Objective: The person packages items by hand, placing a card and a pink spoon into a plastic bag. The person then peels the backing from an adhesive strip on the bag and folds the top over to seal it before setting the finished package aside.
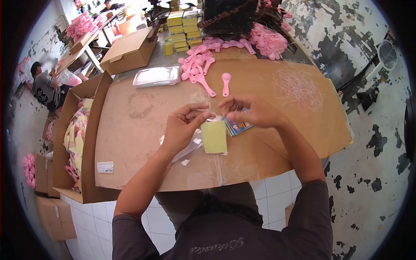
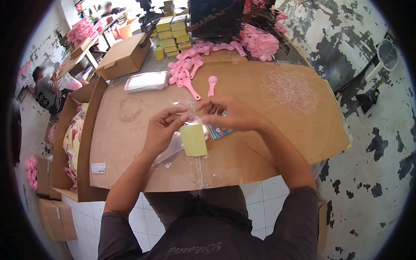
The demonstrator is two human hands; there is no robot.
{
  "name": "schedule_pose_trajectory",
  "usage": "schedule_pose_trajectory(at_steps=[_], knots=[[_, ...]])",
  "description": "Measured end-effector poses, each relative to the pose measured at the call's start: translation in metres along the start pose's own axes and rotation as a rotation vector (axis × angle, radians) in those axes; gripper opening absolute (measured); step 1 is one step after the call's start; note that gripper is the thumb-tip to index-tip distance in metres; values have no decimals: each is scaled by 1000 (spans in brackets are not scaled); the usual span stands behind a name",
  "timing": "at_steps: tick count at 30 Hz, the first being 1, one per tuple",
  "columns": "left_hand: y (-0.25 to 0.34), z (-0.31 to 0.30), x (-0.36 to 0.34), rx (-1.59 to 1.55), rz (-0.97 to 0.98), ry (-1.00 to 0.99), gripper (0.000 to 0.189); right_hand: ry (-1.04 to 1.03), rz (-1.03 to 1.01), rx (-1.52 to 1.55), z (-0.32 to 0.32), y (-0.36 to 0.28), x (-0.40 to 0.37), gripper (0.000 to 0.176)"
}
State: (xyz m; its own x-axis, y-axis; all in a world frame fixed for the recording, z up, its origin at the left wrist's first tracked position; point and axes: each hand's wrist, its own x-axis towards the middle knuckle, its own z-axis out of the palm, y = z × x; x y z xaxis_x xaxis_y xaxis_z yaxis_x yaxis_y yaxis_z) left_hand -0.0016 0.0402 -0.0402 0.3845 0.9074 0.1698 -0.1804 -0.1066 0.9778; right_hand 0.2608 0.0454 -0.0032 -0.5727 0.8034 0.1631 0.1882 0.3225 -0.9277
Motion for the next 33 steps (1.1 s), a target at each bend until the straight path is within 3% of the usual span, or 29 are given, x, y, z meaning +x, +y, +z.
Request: schedule_pose_trajectory(at_steps=[4,8,15,24,29,33], knots=[[-1,1,-3,-12,-1,2,29,20,24,174,34,14,8,28],[1,-1,-1,-122,-105,-39,31,88,75,267,31,21,2,25],[-7,0,0,-23,-99,-4,27,241,107,335,31,27,-1,18],[-5,2,-3,59,-34,-14,26,226,168,380,23,40,-6,14],[-7,-5,-3,150,-27,-57,27,166,75,322,21,42,-5,18],[-12,-13,0,-11,-39,-73,30,101,70,473,16,46,-6,20]])
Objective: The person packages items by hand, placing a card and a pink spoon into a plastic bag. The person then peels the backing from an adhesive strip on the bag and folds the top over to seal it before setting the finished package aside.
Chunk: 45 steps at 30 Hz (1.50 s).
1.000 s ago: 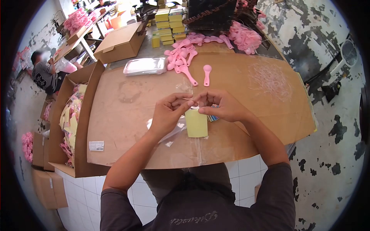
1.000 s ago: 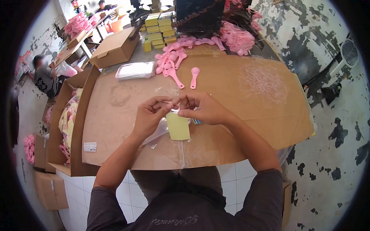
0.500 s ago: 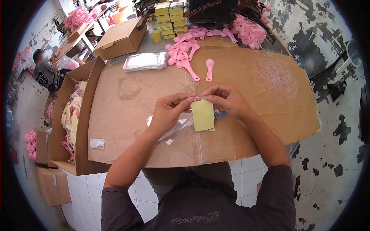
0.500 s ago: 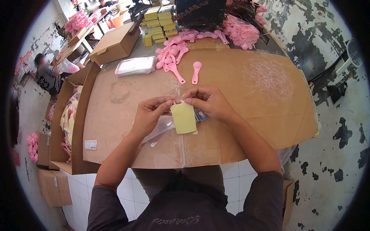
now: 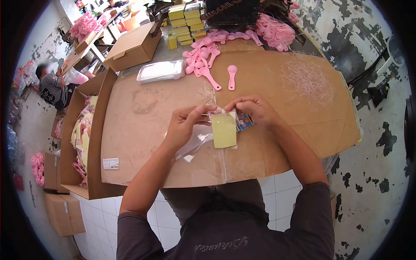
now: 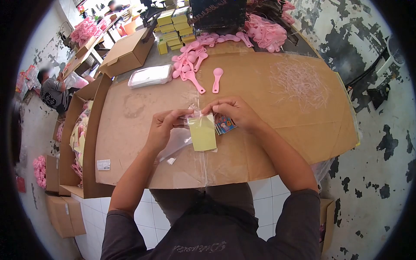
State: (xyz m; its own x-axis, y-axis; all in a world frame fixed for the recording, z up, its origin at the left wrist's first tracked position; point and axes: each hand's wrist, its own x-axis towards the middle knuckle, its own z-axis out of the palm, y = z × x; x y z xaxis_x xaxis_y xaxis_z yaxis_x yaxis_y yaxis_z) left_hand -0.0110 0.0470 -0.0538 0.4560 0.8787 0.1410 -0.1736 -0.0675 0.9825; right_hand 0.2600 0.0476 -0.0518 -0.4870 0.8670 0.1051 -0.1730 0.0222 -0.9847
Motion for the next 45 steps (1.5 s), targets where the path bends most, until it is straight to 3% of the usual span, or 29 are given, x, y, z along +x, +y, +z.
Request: schedule_pose_trajectory(at_steps=[3,9,18,23,26,29,33,35,38,41,42,45], knots=[[1,0,0,-10,-67,10,32,40,36,-248,1,-5,0,19],[1,1,2,101,-99,-13,29,-9,45,-125,4,-3,1,23],[5,-2,3,96,-50,16,33,-125,35,-198,5,0,0,53],[20,7,-5,68,-45,-57,35,-106,-69,-119,12,-5,-2,54],[33,-8,-20,262,-214,-111,30,-59,-90,-144,14,-9,-4,51],[43,-49,-54,317,-52,133,23,12,-124,-324,5,-3,-4,47],[81,-141,-92,912,521,958,25,96,-109,-476,5,3,-1,35],[105,-206,-119,1150,502,1151,37,73,-117,-611,9,3,-2,33],[126,-303,-152,1323,-282,915,50,55,-134,-749,13,0,-7,32],[114,-358,-183,1480,-548,673,66,44,-331,-1059,17,-8,-3,39],[110,-386,-194,1533,-641,660,82,44,-423,-1191,19,-9,-3,43],[60,-469,-232,1661,-765,595,101,-40,-427,-1273,40,2,-3,56]])
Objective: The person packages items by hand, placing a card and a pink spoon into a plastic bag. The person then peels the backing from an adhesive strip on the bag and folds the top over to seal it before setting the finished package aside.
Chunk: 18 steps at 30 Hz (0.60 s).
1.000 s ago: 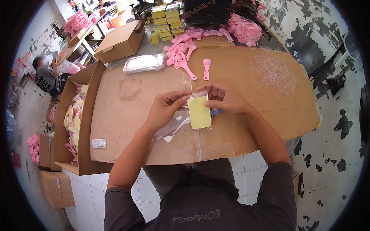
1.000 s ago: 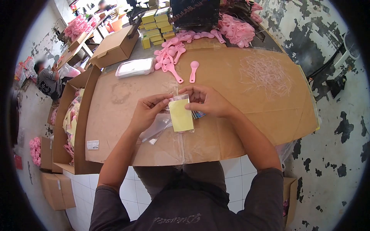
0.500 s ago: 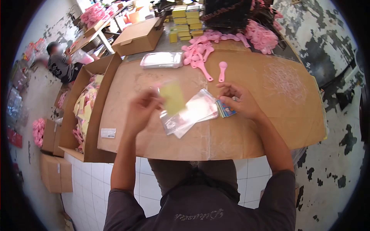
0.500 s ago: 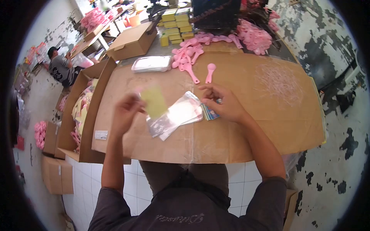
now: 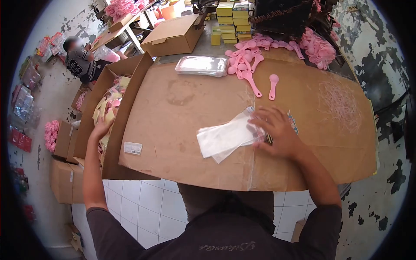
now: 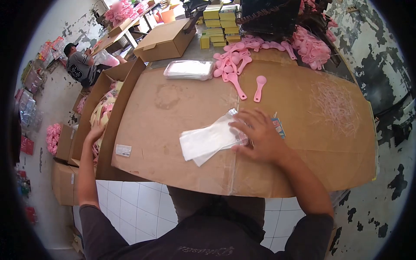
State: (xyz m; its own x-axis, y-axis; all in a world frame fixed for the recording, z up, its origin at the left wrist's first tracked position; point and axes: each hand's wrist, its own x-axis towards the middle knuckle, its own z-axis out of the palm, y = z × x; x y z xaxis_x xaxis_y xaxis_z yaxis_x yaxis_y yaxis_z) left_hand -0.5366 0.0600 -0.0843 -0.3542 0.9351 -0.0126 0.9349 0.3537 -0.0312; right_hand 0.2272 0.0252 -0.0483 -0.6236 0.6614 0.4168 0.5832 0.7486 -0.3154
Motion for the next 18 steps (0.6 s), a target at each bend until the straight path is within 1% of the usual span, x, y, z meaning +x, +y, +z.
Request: schedule_pose_trajectory(at_steps=[2,3,6,9,12,15,18], knots=[[17,1,-15,-511,-408,-389,111,-2,-39,-71,9,-5,3,60],[27,1,-14,-618,-513,-470,109,-4,-56,-106,12,-7,5,62],[56,-5,15,-611,-436,-420,103,3,-99,-129,18,-11,7,62],[91,-12,50,-594,-331,-347,98,10,-97,-134,18,-11,7,61],[122,-18,74,-577,-265,-319,93,12,-99,-114,19,-8,8,58],[137,-21,81,-560,-228,-310,87,14,-83,-110,17,-6,7,56],[136,-21,78,-545,-220,-314,82,19,-88,-93,18,-4,7,54]])
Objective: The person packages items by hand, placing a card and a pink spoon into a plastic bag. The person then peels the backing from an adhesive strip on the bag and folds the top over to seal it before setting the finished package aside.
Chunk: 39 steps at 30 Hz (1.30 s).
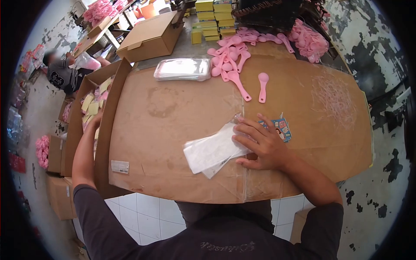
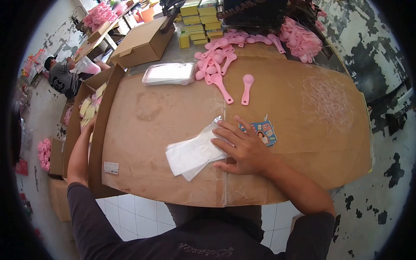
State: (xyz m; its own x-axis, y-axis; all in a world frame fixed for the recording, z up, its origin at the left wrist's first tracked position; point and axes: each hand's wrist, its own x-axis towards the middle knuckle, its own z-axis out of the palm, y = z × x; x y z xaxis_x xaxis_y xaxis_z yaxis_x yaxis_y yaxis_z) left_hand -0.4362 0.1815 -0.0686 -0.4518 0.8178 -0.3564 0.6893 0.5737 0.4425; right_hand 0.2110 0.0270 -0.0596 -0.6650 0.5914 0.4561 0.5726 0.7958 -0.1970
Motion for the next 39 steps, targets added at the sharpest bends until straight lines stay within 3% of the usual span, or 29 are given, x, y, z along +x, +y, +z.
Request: schedule_pose_trajectory(at_steps=[24,30,32,34,36,38,39], knots=[[-64,-5,-98,57,-67,-77,46,67,-33,44,5,2,-3,42],[-65,-30,-121,163,-43,-80,40,114,-65,23,6,-1,-2,36],[-64,-48,-122,257,5,-4,39,145,-80,9,5,-3,-1,33],[-64,-66,-123,417,129,226,29,172,-59,8,-2,1,-4,31],[-33,-66,-155,591,501,583,29,206,5,50,-5,2,-6,29],[61,-38,-220,370,520,466,28,158,116,185,-22,22,-7,30],[91,-9,-244,248,623,433,28,131,171,255,-33,35,-9,30]])
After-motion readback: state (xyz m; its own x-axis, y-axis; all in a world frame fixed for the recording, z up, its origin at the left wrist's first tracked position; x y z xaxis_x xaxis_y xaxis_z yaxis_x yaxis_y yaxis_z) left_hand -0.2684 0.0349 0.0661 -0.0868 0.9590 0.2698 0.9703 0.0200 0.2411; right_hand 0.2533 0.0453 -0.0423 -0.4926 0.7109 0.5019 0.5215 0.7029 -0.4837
